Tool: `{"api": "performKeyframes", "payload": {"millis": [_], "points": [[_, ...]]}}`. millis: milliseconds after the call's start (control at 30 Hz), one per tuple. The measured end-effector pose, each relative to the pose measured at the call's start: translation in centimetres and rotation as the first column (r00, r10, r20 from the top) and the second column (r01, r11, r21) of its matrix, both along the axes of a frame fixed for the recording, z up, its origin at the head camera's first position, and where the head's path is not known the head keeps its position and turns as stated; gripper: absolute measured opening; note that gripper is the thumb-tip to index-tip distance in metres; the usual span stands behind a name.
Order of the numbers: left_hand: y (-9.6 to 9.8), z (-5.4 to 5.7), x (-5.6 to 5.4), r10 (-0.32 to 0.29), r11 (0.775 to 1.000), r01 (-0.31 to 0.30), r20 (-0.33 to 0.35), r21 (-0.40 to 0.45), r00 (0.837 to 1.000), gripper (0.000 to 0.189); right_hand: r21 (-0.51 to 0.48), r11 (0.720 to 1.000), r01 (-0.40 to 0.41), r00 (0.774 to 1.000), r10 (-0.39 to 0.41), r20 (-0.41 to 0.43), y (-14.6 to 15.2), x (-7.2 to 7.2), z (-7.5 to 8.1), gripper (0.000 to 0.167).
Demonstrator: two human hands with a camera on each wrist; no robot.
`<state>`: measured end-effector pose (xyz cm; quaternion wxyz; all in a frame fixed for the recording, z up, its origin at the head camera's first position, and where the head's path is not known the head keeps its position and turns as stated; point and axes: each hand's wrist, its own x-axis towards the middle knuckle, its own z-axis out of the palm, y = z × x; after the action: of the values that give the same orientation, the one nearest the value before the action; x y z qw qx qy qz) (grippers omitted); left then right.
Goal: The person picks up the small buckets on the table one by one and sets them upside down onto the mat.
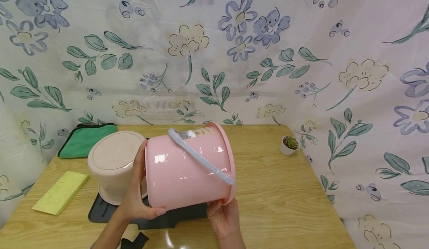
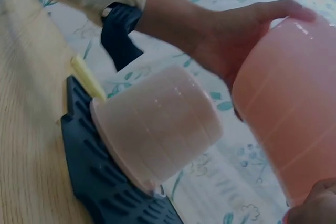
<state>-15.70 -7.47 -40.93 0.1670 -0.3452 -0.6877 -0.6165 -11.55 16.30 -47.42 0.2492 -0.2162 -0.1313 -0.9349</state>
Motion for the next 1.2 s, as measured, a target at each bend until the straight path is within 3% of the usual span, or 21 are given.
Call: {"api": "performKeyframes", "payload": {"millis": [133,200,267,300,333,367,433,500,533,600,633,667,733,800,867,933,1067,1100,1200], "points": [[0.4,0.4,0.0,0.082,0.997,-0.082,-0.036,-0.004,0.996,0.135,0.122,0.993,0.005,0.998,0.003,-0.067,0.6,-0.2,-0.2,0.024],[0.5,0.7,0.1,0.121,0.992,-0.122,-0.041,-0.028,0.992,0.134,0.239,0.97,0.036,0.993,-0.008,-0.118,1.3,-0.3,-0.4,0.027],[0.7,1.0,0.2,0.153,0.986,-0.155,-0.037,-0.057,0.987,0.133,0.403,0.908,0.116,0.985,-0.052,-0.167,2.1,-0.5,-0.6,0.032],[0.8,1.1,0.2,0.174,0.981,-0.176,-0.04,-0.075,0.984,0.133,0.504,0.846,0.173,0.977,-0.083,-0.197,2.6,-0.6,-0.6,0.035],[0.9,1.2,0.2,0.193,0.976,-0.197,-0.047,-0.093,0.98,0.133,0.607,0.76,0.232,0.967,-0.113,-0.228,3.1,-0.7,-0.6,0.036],[1.0,1.4,0.2,0.211,0.97,-0.217,-0.061,-0.109,0.976,0.132,0.704,0.649,0.289,0.955,-0.142,-0.261,3.5,-0.8,-0.5,0.036],[1.0,1.6,0.2,0.254,0.953,-0.265,-0.089,-0.145,0.963,0.132,0.856,0.36,0.371,0.928,-0.184,-0.324,4.4,-1.0,-0.4,0.032],[1.1,1.7,0.3,0.296,0.932,-0.315,-0.127,-0.179,0.947,0.133,0.92,0.062,0.388,0.909,-0.19,-0.37,5.1,-1.1,-0.2,0.023],[1.1,1.7,0.3,0.314,0.921,-0.337,-0.139,-0.194,0.939,0.134,0.921,-0.06,0.385,0.902,-0.186,-0.389,5.4,-1.2,-0.1,0.019],[1.1,1.8,0.4,0.347,0.9,-0.375,-0.157,-0.223,0.925,0.135,0.889,-0.257,0.379,0.89,-0.162,-0.426,5.8,-1.4,0.0,0.021],[1.1,1.9,0.5,0.361,0.889,-0.391,-0.162,-0.24,0.919,0.134,0.862,-0.328,0.387,0.881,-0.143,-0.45,5.9,-1.5,0.0,0.026],[1.1,1.9,0.6,0.37,0.879,-0.403,-0.166,-0.255,0.914,0.134,0.833,-0.381,0.402,0.87,-0.123,-0.477,6.1,-1.6,0.0,0.032],[1.1,2.0,0.8,0.391,0.859,-0.424,-0.168,-0.286,0.905,0.133,0.781,-0.439,0.444,0.846,-0.081,-0.526,6.3,-1.6,-0.1,0.042],[1.1,2.1,1.0,0.407,0.839,-0.441,-0.171,-0.318,0.897,0.132,0.735,-0.463,0.496,0.815,-0.043,-0.578,6.5,-1.7,-0.1,0.049],[1.0,2.2,1.1,0.417,0.823,-0.453,-0.177,-0.342,0.892,0.133,0.682,-0.471,0.56,0.77,-0.008,-0.638,6.7,-1.7,-0.4,0.054],[1.0,2.2,1.2,0.423,0.813,-0.459,-0.18,-0.358,0.888,0.134,0.614,-0.475,0.63,0.71,0.032,-0.703,6.9,-1.8,-0.7,0.056],[0.8,2.1,1.2,0.43,0.804,-0.469,-0.187,-0.365,0.883,0.135,0.481,-0.489,0.727,0.599,0.11,-0.793,7.5,-2.0,-1.4,0.05],[0.8,2.1,1.2,0.435,0.8,-0.476,-0.192,-0.366,0.88,0.135,0.458,-0.49,0.742,0.58,0.126,-0.805,7.6,-2.1,-1.5,0.047],[0.7,2.0,1.3,0.449,0.785,-0.495,-0.21,-0.372,0.869,0.133,0.418,-0.498,0.76,0.557,0.168,-0.813,8.0,-2.2,-1.8,0.037]]}}
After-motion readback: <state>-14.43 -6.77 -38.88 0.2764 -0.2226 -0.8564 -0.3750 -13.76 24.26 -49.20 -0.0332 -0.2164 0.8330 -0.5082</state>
